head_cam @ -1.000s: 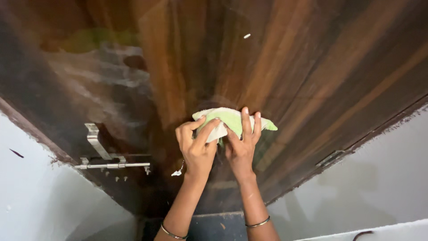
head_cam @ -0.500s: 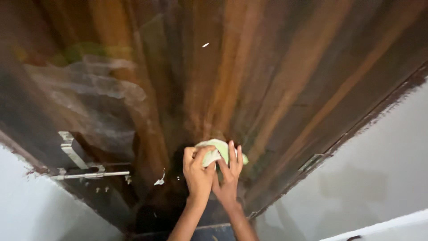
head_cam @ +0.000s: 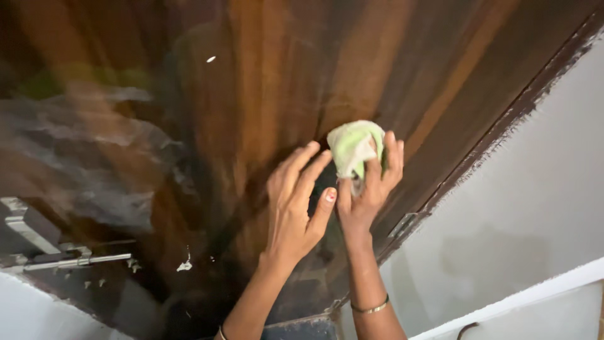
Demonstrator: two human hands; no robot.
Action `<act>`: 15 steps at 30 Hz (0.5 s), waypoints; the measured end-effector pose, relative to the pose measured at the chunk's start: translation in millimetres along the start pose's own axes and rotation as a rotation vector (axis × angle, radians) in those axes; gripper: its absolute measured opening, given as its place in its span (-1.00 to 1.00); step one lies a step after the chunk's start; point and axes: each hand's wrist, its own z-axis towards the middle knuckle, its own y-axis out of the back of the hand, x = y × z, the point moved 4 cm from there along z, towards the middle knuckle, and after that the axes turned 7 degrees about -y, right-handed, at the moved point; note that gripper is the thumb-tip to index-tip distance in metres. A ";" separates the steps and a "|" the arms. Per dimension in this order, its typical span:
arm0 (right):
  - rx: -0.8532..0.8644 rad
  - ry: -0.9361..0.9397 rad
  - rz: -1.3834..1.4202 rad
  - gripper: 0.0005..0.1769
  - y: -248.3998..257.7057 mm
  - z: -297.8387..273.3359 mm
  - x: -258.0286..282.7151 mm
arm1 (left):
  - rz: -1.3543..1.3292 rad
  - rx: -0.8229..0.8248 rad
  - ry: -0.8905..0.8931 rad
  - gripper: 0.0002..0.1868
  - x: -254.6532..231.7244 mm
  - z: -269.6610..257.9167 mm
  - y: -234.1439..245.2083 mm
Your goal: The person wipes a dark brown wooden door with a light green cloth, moving from the upper section down to the handle area. The person then opens the door and wipes the inner edge and handle.
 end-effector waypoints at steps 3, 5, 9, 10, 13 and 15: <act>-0.005 0.046 -0.071 -0.36 -10.2 13.6 -8.6 | 0.240 0.039 0.050 -0.31 22.0 -9.4 -14.0; 0.003 0.050 -0.072 -0.36 -17.4 10.4 -17.4 | 0.325 0.122 0.078 -0.23 44.1 -22.6 -25.9; 0.026 0.045 -0.070 -0.42 -27.7 -25.2 -37.1 | 0.573 0.362 0.144 -0.15 99.6 -43.2 -53.6; 0.031 0.041 -0.072 -0.44 -28.0 -36.6 -44.9 | 0.571 0.370 0.141 -0.11 106.7 -49.1 -57.0; 0.107 0.060 -0.045 -0.42 -26.4 -72.5 -72.1 | 0.577 0.395 0.134 0.00 120.8 -54.5 -63.8; 0.114 0.044 -0.051 -0.44 -26.1 -98.6 -91.7 | 0.587 0.427 0.159 0.05 124.0 -56.6 -65.0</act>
